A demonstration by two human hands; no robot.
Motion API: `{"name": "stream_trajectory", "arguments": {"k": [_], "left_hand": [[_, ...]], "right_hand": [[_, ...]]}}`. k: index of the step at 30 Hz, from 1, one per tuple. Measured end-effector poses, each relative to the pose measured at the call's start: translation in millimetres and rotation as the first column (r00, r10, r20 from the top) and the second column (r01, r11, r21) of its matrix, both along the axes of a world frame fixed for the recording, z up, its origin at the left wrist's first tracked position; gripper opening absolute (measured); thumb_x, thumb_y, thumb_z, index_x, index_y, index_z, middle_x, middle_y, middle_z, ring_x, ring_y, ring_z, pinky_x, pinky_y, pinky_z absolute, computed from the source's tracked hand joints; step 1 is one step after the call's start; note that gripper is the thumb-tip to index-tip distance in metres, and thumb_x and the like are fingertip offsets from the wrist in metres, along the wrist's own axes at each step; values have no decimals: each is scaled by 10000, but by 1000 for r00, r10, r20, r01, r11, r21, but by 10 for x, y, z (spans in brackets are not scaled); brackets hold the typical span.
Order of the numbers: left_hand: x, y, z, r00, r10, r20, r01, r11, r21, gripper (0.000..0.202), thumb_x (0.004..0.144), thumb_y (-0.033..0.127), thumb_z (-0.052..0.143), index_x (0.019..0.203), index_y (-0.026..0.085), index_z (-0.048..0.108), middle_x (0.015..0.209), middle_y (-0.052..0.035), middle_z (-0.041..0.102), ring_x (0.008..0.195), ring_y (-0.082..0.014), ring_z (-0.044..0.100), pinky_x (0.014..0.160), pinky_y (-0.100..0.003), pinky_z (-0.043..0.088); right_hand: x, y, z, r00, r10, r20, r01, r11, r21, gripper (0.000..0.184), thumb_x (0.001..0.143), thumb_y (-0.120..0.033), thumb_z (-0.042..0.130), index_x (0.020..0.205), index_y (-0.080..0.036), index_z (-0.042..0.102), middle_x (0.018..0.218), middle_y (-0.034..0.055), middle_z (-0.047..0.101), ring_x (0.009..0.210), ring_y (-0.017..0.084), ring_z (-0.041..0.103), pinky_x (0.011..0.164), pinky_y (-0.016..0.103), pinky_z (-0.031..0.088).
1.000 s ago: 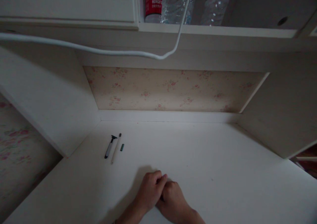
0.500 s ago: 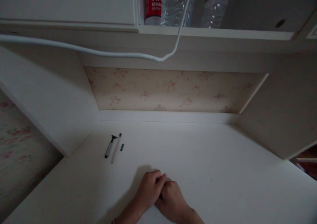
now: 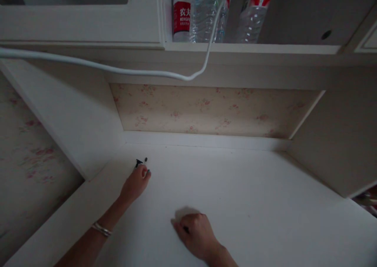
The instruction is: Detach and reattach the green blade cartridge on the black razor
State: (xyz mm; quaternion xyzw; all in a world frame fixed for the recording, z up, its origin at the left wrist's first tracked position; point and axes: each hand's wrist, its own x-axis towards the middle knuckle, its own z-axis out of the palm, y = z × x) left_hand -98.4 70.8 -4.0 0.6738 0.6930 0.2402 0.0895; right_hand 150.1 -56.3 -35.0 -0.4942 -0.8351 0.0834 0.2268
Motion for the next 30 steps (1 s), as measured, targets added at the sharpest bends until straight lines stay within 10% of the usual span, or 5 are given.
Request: {"name": "stream_trajectory", "arguments": {"k": [4, 18, 24, 30], "left_hand": [[-370, 194, -89, 982, 79, -173, -97, 991, -97, 320, 855, 380, 414, 1097, 179, 477, 1118, -113, 584, 916, -235, 615, 732, -315, 425], [-693, 420, -244, 980, 73, -186, -117, 965, -236, 344, 821, 361, 419, 1014, 125, 579, 1032, -183, 653, 962, -326, 627, 800, -410, 443], [-727, 435, -118, 987, 157, -39, -162, 954, -251, 353, 820, 345, 395, 923, 92, 618, 917, -209, 665, 894, -351, 630, 744, -423, 447], [-311, 147, 18, 948, 107, 298, -33, 970, -243, 476, 869, 487, 313, 1075, 157, 586, 900, -80, 661, 635, -177, 611, 540, -273, 444]], "right_hand": [[-2, 14, -21, 1000, -2, -11, 3, 1000, 16, 452, 943, -357, 438, 538, -206, 568, 550, -31, 661, 479, 94, 561, 499, 259, 253], [-7, 13, -53, 999, 0, -38, 1, 1000, 11, 434, 928, -357, 454, 536, -207, 564, 538, -28, 649, 469, 98, 541, 491, 256, 248], [-16, 18, -37, 997, -15, -80, 13, 1000, -19, 434, 920, -362, 459, 525, -208, 552, 515, -32, 613, 456, 97, 492, 495, 262, 241], [-7, 48, -27, 945, -65, -322, 7, 984, -178, 497, 914, -413, 460, 472, -186, 455, 464, -47, 422, 444, 91, 331, 491, 261, 217]]}}
